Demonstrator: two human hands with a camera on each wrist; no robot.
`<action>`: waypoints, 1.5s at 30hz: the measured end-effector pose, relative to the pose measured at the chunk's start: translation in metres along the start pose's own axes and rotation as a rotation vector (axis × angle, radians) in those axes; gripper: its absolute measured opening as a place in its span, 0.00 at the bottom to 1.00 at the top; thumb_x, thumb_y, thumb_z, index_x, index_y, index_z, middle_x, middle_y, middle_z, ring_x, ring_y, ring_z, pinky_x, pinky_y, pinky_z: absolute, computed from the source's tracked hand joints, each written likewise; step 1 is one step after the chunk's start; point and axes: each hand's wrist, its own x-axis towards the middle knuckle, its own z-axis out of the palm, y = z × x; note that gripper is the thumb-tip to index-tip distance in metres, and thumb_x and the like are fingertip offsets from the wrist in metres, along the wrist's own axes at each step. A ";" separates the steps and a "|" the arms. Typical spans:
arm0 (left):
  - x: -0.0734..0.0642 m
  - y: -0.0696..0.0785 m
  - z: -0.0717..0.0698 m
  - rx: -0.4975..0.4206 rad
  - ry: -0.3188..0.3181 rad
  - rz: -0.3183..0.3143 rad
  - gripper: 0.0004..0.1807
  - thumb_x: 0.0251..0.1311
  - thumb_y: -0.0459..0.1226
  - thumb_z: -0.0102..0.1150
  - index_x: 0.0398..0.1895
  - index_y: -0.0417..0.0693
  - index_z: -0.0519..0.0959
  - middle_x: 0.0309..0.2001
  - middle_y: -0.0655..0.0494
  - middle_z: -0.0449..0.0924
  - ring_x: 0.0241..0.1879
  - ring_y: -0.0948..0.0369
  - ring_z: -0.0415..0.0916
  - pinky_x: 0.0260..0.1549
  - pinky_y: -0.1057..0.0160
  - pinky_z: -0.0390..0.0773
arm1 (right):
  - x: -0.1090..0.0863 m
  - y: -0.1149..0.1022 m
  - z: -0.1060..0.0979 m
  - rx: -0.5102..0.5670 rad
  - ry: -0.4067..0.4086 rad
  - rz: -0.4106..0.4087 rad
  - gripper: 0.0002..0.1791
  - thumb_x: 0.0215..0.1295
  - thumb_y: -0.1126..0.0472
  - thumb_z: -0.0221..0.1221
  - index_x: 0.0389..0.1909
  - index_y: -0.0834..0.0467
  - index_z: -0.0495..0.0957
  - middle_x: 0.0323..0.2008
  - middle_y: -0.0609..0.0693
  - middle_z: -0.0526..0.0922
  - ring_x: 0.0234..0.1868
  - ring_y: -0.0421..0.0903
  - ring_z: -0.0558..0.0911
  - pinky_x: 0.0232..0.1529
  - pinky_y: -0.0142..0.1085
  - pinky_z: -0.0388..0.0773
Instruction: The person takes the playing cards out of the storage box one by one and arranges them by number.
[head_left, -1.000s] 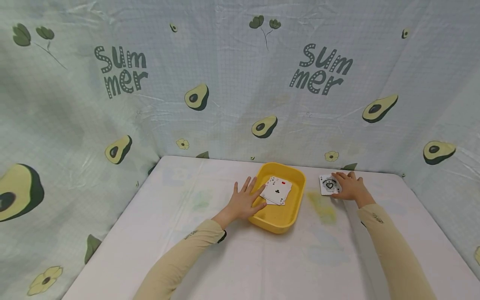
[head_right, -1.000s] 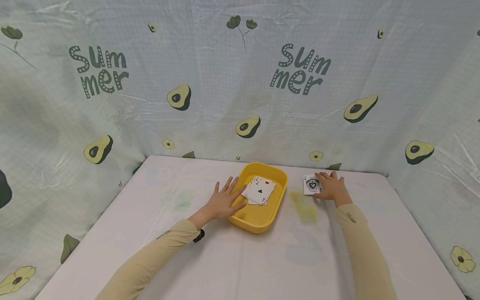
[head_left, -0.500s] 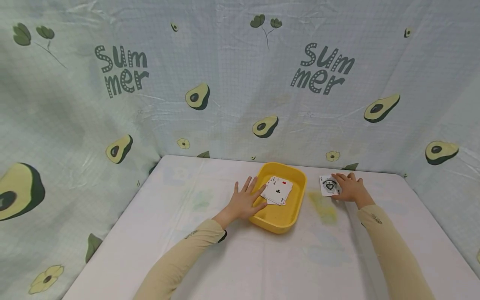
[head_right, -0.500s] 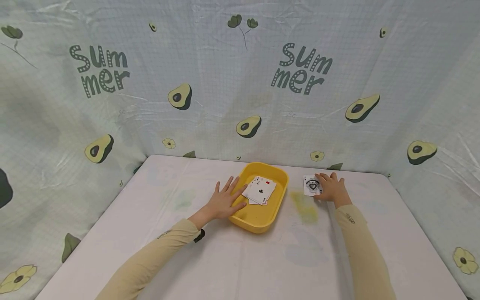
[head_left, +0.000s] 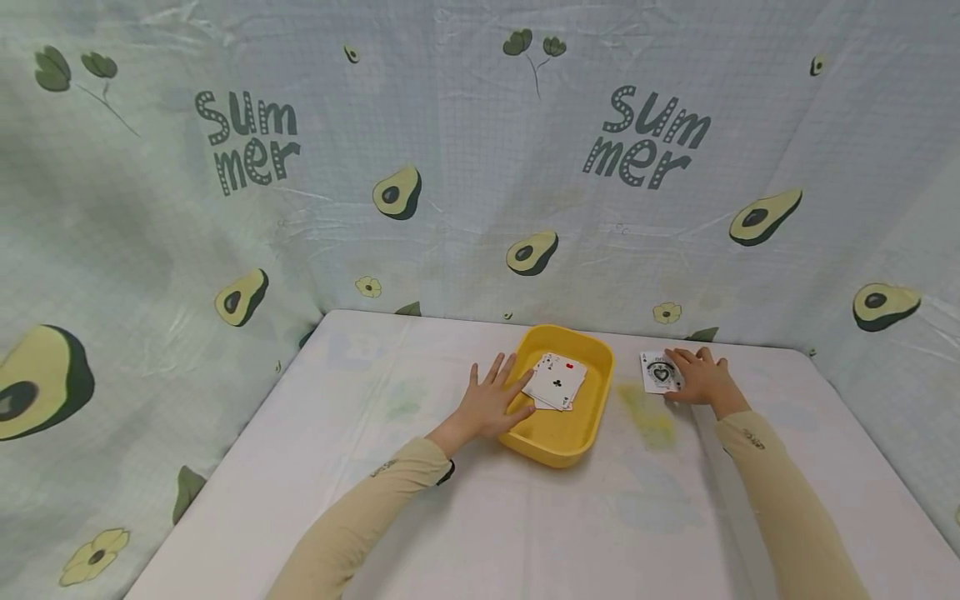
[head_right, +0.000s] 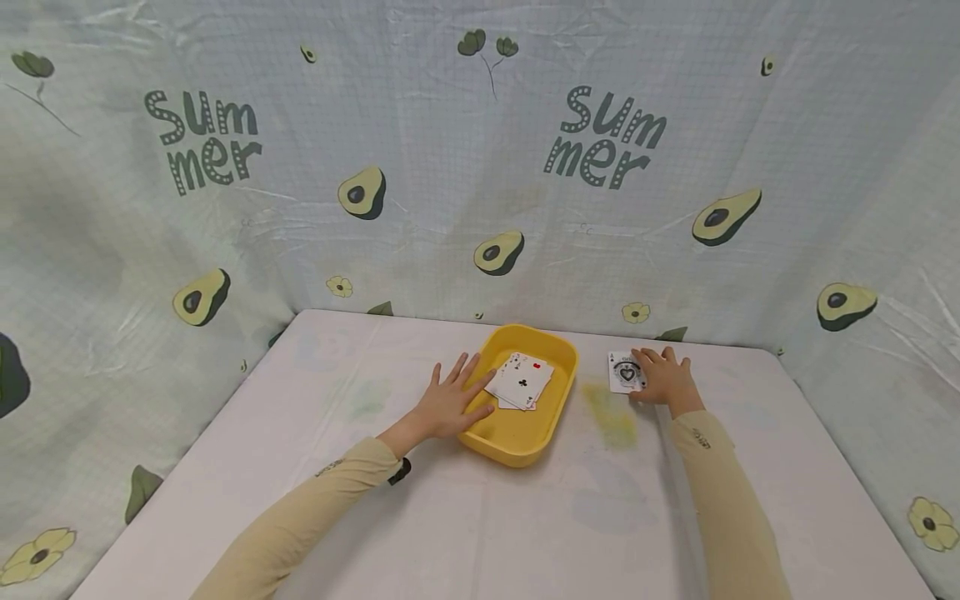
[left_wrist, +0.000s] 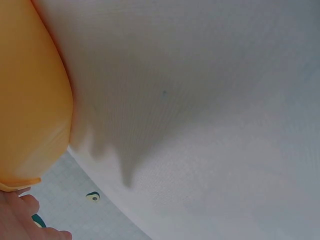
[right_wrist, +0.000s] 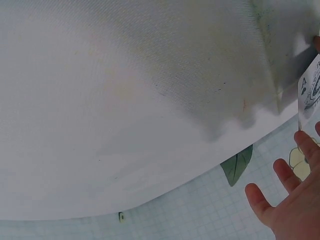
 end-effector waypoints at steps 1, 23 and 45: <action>0.000 0.000 0.000 -0.003 -0.001 -0.001 0.34 0.61 0.60 0.33 0.69 0.60 0.49 0.72 0.50 0.36 0.71 0.51 0.32 0.60 0.36 0.41 | -0.001 -0.001 -0.001 0.003 -0.003 0.001 0.44 0.49 0.46 0.60 0.64 0.63 0.55 0.61 0.65 0.60 0.53 0.65 0.60 0.49 0.69 0.53; 0.003 0.002 0.000 -0.001 -0.013 -0.011 0.33 0.62 0.59 0.34 0.69 0.62 0.48 0.72 0.50 0.36 0.71 0.52 0.31 0.61 0.37 0.40 | -0.004 0.000 -0.008 -0.021 0.051 -0.057 0.42 0.51 0.44 0.57 0.64 0.61 0.57 0.61 0.63 0.61 0.55 0.65 0.60 0.45 0.64 0.58; -0.001 0.001 -0.002 -0.050 0.035 0.028 0.36 0.61 0.63 0.25 0.69 0.61 0.48 0.71 0.48 0.37 0.71 0.50 0.33 0.60 0.36 0.41 | -0.011 -0.048 -0.032 0.032 0.273 -0.197 0.34 0.57 0.46 0.55 0.62 0.59 0.61 0.61 0.60 0.64 0.55 0.62 0.63 0.45 0.58 0.62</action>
